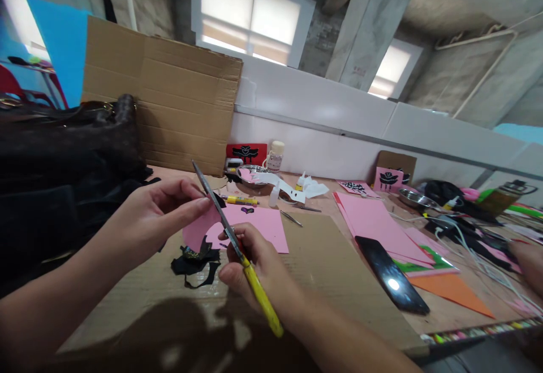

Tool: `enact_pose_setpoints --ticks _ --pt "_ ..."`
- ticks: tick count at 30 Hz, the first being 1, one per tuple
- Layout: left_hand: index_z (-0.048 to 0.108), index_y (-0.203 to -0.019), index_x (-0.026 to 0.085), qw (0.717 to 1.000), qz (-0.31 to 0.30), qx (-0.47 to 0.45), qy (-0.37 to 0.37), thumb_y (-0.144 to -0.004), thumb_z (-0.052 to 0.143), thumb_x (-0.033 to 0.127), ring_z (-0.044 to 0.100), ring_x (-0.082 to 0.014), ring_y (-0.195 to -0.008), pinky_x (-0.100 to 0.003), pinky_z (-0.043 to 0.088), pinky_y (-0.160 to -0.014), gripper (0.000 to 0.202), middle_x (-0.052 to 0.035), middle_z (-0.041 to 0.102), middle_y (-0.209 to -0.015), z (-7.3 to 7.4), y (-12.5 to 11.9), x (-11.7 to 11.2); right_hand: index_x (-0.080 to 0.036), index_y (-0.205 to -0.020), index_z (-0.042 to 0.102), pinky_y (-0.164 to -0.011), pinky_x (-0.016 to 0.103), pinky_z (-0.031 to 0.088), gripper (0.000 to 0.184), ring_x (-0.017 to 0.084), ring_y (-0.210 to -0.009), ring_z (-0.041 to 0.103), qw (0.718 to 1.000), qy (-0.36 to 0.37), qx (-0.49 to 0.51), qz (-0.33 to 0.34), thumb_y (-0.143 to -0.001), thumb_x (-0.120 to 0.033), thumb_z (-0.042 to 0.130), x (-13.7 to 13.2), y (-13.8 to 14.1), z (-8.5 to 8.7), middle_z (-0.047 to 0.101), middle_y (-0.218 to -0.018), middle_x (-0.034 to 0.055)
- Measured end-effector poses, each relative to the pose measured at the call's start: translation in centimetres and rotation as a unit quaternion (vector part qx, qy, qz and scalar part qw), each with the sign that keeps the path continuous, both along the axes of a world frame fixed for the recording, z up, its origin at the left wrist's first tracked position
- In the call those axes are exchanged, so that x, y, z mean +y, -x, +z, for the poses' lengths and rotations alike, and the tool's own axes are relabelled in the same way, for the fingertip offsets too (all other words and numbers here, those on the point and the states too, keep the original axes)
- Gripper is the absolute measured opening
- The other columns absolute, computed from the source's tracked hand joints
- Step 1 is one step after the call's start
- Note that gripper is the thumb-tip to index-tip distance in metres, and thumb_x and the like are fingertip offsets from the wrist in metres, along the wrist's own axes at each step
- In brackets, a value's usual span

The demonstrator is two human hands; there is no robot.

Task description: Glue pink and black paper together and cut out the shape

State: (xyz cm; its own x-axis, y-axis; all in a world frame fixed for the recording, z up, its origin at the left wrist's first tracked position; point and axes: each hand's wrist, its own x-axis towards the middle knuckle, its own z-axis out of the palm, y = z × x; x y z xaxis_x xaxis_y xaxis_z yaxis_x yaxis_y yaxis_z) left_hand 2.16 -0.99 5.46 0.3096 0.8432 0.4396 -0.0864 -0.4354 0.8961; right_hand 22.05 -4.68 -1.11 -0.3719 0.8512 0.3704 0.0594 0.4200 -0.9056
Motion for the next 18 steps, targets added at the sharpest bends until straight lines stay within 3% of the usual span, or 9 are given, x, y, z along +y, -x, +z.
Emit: enact_pose_setpoints --ticks 18 --pt "0.063 -0.072 0.018 1.000 -0.027 -0.007 0.012 -0.085 0.073 0.033 0.054 -0.0098 -0.067 -0.018 0.045 -0.061 0.022 0.0033 0.061 -0.073 0.00 -0.11 0.09 -0.024 -0.110 0.058 -0.075 0.032 0.046 0.051 0.017 -0.080 0.051 1.000 0.000 -0.010 -0.027 -0.083 -0.067 0.068 -0.26 0.25 0.42 0.051 -0.092 0.0023"
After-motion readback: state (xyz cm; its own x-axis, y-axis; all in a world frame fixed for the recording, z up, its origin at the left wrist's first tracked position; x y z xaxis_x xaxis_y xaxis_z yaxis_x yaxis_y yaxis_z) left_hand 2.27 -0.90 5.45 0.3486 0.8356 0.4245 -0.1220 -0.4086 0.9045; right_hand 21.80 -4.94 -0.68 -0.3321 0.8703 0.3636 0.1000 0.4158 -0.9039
